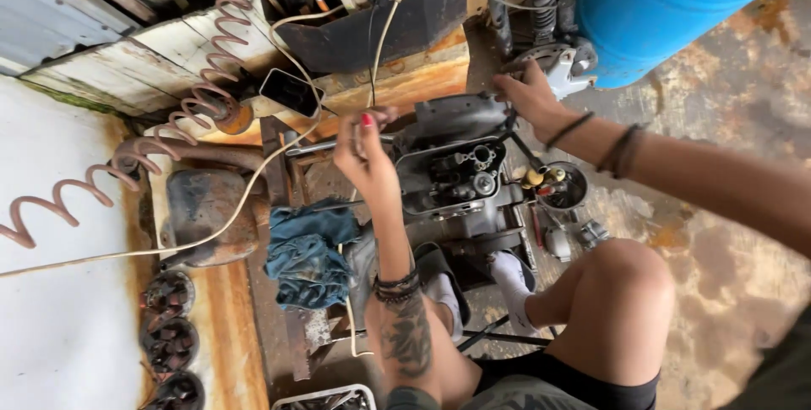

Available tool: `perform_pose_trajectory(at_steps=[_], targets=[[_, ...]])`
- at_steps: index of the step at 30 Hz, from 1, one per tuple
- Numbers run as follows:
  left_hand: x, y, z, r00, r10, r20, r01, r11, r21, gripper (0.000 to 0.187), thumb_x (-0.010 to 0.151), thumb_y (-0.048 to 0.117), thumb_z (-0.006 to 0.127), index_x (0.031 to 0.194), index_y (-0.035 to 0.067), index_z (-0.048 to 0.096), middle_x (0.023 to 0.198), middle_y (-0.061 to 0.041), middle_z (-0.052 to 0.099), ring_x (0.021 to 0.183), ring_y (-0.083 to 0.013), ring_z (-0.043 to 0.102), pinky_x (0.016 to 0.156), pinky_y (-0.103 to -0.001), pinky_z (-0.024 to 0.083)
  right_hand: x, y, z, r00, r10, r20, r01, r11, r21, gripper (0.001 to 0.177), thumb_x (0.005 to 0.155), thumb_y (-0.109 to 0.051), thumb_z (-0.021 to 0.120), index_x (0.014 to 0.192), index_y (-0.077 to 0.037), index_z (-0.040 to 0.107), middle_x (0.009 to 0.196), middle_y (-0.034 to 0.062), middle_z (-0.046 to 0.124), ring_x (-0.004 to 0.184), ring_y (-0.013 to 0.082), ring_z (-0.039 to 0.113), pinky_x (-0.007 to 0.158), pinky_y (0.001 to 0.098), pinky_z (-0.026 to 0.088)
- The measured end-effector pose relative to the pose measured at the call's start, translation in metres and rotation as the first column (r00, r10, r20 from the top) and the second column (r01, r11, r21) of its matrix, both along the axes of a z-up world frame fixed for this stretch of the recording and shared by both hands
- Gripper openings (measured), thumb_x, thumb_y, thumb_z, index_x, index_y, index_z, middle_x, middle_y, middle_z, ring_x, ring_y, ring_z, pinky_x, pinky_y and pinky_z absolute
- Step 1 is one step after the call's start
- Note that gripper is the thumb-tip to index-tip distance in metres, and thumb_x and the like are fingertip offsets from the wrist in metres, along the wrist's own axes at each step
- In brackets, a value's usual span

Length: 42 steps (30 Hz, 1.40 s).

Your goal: The person uses a socket wrench to loosen and remove bolts from a small engine block. They then use a screwdriver to adjust internal components and remove a small metal part from the engine.

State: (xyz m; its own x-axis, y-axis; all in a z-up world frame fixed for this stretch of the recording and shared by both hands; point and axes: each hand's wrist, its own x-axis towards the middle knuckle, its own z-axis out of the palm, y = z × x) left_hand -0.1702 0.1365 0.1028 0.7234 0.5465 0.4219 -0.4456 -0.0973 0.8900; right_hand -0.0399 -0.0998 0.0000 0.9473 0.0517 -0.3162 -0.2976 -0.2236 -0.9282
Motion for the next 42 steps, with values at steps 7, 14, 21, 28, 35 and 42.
perform_pose_trajectory(at_steps=[7,14,21,28,35,42], targets=[[-0.008,0.008,0.005,0.979,-0.18,-0.091,0.175,0.983,-0.054,0.024,0.108,0.019,0.05,0.097,0.006,0.067,0.1,-0.012,0.075,0.094,-0.0189,0.072,0.082,-0.033,0.055,-0.013,0.029,0.021,0.962,-0.258,-0.091,0.246,0.961,-0.124,0.045,0.091,-0.042,0.069,0.112,-0.008,0.05,0.092,0.0107,0.065,0.077,0.02,0.069,0.065,0.0302,0.057],[-0.026,0.045,0.016,0.993,-0.064,-0.102,0.088,0.962,0.258,0.025,0.108,0.027,0.05,0.115,0.006,0.06,0.11,-0.018,0.063,0.106,-0.0334,0.062,0.096,-0.049,0.049,-0.018,0.041,0.023,0.955,-0.281,0.092,0.294,0.935,-0.196,0.043,0.089,-0.028,0.074,0.11,-0.008,0.042,0.103,0.017,0.057,0.099,0.0388,0.064,0.082,0.0545,0.05],[-0.036,0.02,0.044,0.941,-0.261,-0.215,0.337,0.774,0.536,0.032,0.104,0.015,0.063,0.128,-0.003,0.052,0.128,-0.032,0.05,0.129,-0.0624,0.045,0.102,-0.072,0.041,-0.045,0.052,0.027,0.798,0.017,0.602,0.315,0.839,-0.443,0.05,0.089,-0.022,0.082,0.113,0.003,0.045,0.089,0.0324,0.072,0.084,0.052,0.072,0.07,0.0632,0.056],[-0.03,0.035,0.021,0.932,-0.315,-0.182,0.356,0.692,0.628,0.039,0.104,0.025,0.065,0.135,0.003,0.054,0.125,-0.023,0.055,0.132,-0.0519,0.048,0.101,-0.062,0.047,-0.077,0.05,0.045,0.649,0.277,0.708,0.095,0.895,-0.437,0.035,0.091,-0.028,0.078,0.1,-0.008,0.051,0.063,0.015,0.061,0.066,0.0417,0.067,0.061,0.0454,0.053],[-0.034,0.074,-0.017,0.903,-0.154,-0.401,0.404,0.62,0.672,0.041,0.103,0.029,0.066,0.134,0.004,0.055,0.122,-0.022,0.06,0.118,-0.048,0.06,0.091,-0.058,0.053,-0.126,0.015,0.048,0.535,0.323,0.781,-0.054,0.935,-0.35,0.024,0.103,-0.022,0.06,0.085,-0.007,0.06,0.079,0.0131,0.063,0.08,0.0389,0.066,0.079,0.045,0.051],[-0.044,0.065,-0.047,0.786,-0.088,-0.612,0.514,0.643,0.568,0.054,0.104,0.044,0.057,0.143,0.008,0.049,0.13,-0.021,0.057,0.119,-0.0394,0.061,0.093,-0.052,0.055,-0.156,-0.003,0.086,0.542,0.355,0.762,-0.071,0.922,-0.38,0.026,0.107,-0.009,0.044,0.116,0.0,0.067,0.13,0.0278,0.058,0.126,0.0524,0.056,0.102,0.0563,0.046]])
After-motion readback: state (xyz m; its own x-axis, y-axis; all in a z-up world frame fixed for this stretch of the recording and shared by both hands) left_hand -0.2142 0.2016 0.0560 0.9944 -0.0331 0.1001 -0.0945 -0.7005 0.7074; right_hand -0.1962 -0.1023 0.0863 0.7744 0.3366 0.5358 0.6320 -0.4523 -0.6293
